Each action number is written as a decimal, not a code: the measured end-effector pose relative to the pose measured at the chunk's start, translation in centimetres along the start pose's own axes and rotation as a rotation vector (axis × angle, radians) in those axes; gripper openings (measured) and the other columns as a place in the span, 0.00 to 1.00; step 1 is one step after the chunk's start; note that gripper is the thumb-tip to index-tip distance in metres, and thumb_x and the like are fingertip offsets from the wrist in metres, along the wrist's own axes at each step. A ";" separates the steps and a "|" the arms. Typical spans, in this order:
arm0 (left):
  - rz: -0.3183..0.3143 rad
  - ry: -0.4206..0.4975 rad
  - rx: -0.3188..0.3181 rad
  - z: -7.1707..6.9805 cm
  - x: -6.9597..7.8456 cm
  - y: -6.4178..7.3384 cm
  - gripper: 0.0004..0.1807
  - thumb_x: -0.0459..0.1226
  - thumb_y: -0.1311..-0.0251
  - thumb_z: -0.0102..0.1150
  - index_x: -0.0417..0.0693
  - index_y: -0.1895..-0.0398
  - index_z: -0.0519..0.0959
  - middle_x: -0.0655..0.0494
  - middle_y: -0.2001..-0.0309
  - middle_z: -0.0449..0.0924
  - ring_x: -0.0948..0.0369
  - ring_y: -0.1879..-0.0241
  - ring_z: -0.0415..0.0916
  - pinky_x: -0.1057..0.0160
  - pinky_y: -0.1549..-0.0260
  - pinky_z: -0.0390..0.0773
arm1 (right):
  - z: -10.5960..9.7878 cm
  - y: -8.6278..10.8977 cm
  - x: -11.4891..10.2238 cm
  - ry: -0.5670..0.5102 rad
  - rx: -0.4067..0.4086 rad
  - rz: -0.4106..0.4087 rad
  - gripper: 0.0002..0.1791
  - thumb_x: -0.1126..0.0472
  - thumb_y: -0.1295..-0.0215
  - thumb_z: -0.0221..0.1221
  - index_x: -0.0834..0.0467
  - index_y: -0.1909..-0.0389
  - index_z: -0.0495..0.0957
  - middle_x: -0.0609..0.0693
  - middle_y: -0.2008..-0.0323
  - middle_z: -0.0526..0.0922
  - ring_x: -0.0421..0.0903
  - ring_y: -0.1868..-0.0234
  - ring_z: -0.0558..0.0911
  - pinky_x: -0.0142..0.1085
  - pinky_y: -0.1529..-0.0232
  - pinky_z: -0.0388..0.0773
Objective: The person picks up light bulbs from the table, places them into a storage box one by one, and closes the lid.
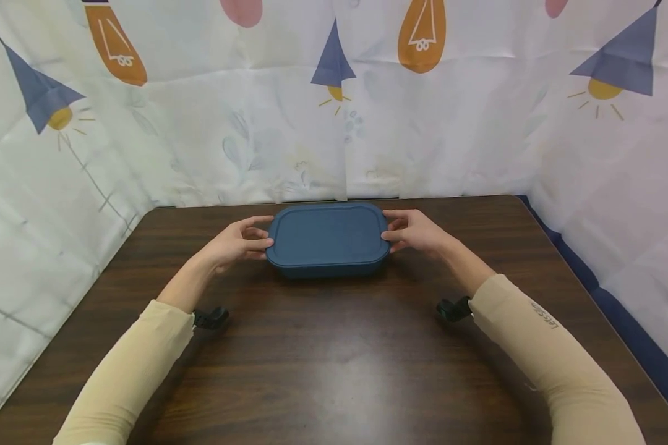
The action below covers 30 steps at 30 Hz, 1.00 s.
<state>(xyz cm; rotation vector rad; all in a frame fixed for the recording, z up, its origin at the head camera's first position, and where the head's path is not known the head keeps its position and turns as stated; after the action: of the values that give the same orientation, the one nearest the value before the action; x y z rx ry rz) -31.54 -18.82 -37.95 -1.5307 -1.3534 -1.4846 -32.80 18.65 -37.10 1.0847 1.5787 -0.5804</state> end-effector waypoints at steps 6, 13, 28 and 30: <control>-0.020 0.024 -0.015 0.2 0.0 0.5 0.38 0.30 0.29 0.62 0.53 0.19 0.59 0.37 0.39 0.68 0.53 0.57 0.84 0.47 0.44 0.80 | -0.1 0.3 0.5 -0.045 -0.028 0.013 0.40 0.68 0.27 0.60 0.63 0.19 0.53 0.70 0.40 0.68 0.51 0.57 0.86 0.58 0.45 0.80; -0.027 0.035 -0.029 0.1 0.1 0.8 0.39 0.29 0.28 0.60 0.52 0.18 0.57 0.36 0.36 0.65 0.54 0.55 0.83 0.50 0.45 0.82 | -0.2 0.3 0.8 -0.111 -0.071 0.006 0.41 0.71 0.28 0.60 0.62 0.19 0.52 0.70 0.40 0.69 0.52 0.55 0.86 0.59 0.43 0.78; 0.007 0.083 -0.080 -0.1 -0.6 1.4 0.38 0.26 0.30 0.60 0.47 0.20 0.58 0.37 0.41 0.68 0.53 0.53 0.81 0.50 0.43 0.80 | -0.3 0.9 1.6 -0.129 -0.076 0.002 0.38 0.69 0.27 0.60 0.63 0.21 0.54 0.71 0.39 0.69 0.55 0.52 0.84 0.62 0.43 0.77; 0.010 0.084 -0.081 -0.2 -0.7 1.5 0.38 0.26 0.30 0.60 0.46 0.20 0.59 0.37 0.41 0.68 0.54 0.54 0.81 0.50 0.42 0.80 | -0.3 1.1 1.6 -0.121 -0.078 -0.001 0.39 0.68 0.27 0.61 0.63 0.21 0.54 0.71 0.39 0.70 0.55 0.51 0.84 0.61 0.43 0.78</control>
<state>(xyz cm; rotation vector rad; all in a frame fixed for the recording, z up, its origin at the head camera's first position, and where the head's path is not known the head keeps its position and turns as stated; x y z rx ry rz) -30.12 -19.59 -38.23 -1.5050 -1.2495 -1.5968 -32.02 19.89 -38.33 0.9724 1.4851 -0.5703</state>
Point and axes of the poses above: each hand's wrist, its own y-axis away from the middle knuckle, its own z-axis out of the palm, x = y × z, the point moved 6 cm from there along -y, towards the middle knuckle
